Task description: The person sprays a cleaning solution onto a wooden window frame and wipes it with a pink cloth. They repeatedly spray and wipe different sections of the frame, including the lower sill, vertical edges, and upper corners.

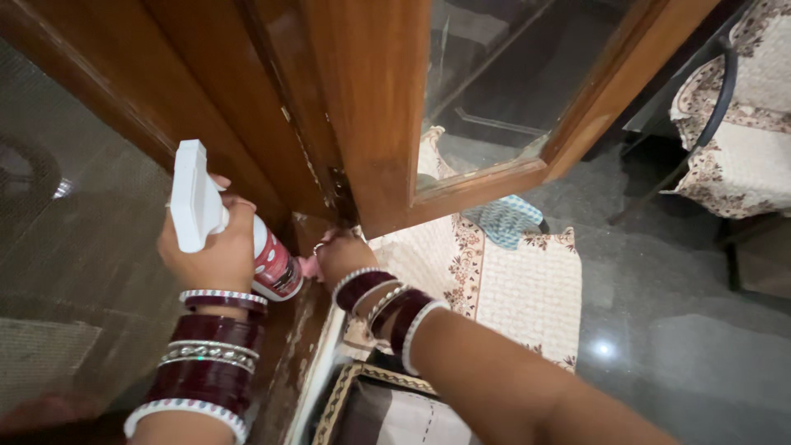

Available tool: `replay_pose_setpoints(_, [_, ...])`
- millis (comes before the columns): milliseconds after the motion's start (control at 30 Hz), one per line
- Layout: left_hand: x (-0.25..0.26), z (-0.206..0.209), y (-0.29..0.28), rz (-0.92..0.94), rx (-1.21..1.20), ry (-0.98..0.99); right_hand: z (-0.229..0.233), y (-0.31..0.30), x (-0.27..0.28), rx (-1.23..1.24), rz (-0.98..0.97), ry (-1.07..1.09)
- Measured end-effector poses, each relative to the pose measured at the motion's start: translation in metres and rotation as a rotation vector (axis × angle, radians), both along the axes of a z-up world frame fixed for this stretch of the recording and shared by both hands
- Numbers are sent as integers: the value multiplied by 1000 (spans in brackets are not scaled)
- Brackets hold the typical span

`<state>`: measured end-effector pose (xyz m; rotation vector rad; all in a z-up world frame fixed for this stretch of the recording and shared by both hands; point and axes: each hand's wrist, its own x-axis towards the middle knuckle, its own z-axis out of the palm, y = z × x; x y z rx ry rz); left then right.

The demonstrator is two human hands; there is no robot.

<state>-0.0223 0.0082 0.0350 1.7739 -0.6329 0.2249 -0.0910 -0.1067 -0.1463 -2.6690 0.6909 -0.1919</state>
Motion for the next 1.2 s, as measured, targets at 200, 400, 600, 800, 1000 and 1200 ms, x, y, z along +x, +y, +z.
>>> replay_pose_setpoints(200, [-1, 0, 17, -162, -198, 72, 9, 10, 35, -313, 139, -376])
replay_pose_setpoints(400, [2, -9, 16, -74, -96, -85, 18, 14, 64, -65, 68, 56])
replay_pose_setpoints(600, [1, -4, 12, -95, -150, -21, 40, 14, 61, -10, -40, 129])
replay_pose_setpoints(800, [-4, -5, 16, -55, -84, -21, 28, 17, 12, 160, -40, -209])
replay_pose_setpoints(1000, [-1, -4, 14, -73, -148, -52, 27, 6, 15, -68, -21, 69])
replay_pose_setpoints(1200, [4, -10, 11, -45, -87, -65, 18, -3, 56, -3, 160, -241])
